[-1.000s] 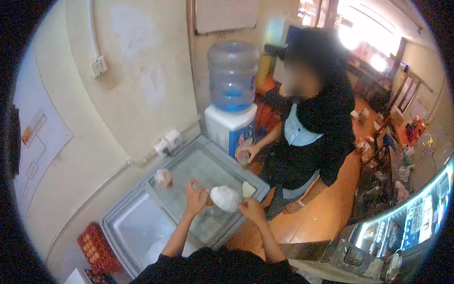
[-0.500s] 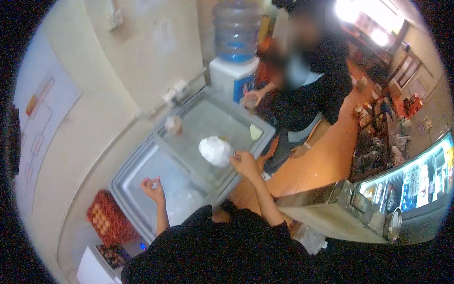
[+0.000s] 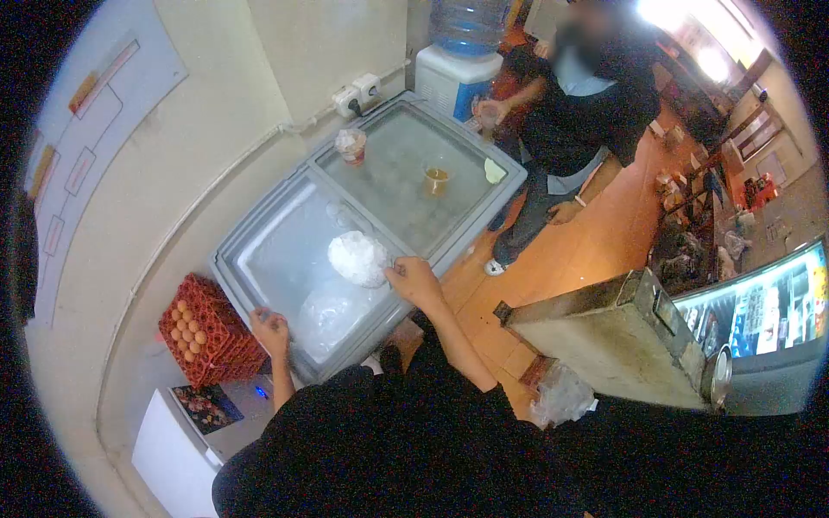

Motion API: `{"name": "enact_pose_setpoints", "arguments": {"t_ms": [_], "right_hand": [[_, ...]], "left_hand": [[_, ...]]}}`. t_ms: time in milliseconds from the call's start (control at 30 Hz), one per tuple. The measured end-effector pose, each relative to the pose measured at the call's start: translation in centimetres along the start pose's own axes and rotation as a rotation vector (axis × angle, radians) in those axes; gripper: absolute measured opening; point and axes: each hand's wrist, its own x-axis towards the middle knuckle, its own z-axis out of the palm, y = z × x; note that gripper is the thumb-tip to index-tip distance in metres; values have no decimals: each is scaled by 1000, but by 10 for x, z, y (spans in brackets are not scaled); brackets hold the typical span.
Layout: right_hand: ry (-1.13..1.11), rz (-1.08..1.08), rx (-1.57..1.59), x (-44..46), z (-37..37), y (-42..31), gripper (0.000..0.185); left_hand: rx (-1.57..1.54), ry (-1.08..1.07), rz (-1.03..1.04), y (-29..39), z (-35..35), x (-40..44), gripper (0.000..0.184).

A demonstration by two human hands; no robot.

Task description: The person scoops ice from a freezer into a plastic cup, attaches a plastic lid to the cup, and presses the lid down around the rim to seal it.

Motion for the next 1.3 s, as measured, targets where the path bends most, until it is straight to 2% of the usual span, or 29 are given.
{"name": "enact_pose_setpoints", "arguments": {"t_ms": [100, 133, 267, 367, 433, 467, 533, 700, 800, 867, 1033, 1133, 1233, 1267, 1300], "right_hand": [[30, -11, 70, -15, 14, -6, 36], [7, 16, 48, -17, 16, -7, 36], [20, -3, -19, -32, 17, -21, 37], [20, 41, -39, -37, 17, -25, 36], [31, 23, -43, -38, 20, -19, 36], [38, 4, -39, -38, 20, -17, 36], [35, -18, -34, -41, 18, -20, 36], [4, -39, -69, -36, 18, -14, 35], [-14, -6, 37, -36, 17, -10, 32], [-1, -19, 118, -38, 14, -11, 30], [48, -21, 46, -40, -7, -7, 30], [81, -10, 50, -33, -24, 3, 28], [106, -21, 35, -28, -46, 21, 25], [126, -43, -26, -22, -55, 25, 25], [121, -52, -26, -16, -62, 31, 25]], "left_hand": [[49, -33, -52, 0, 0, -4, 17], [107, -54, -42, 20, -10, -1, 26], [66, -117, 7, 5, -4, -3, 27], [32, -107, 36, -5, 1, -4, 21], [-264, -116, -88, -16, 1, -4, 18], [-275, -112, -92, -20, 2, -5, 18], [-290, 81, -15, -22, 1, -5, 18], [-253, 77, -12, -20, 0, -4, 16], [-328, 55, -42, -21, 2, -4, 13], [-264, 98, -53, -22, 3, -4, 11], [-228, 75, -29, -26, 6, -4, 10], [-350, 111, -238, -19, 16, -1, 9], [-379, 159, -222, 2, 33, 7, 7], [-234, 157, -131, 11, 36, 8, 7], [-232, 167, -134, 27, 45, 13, 7]]}}
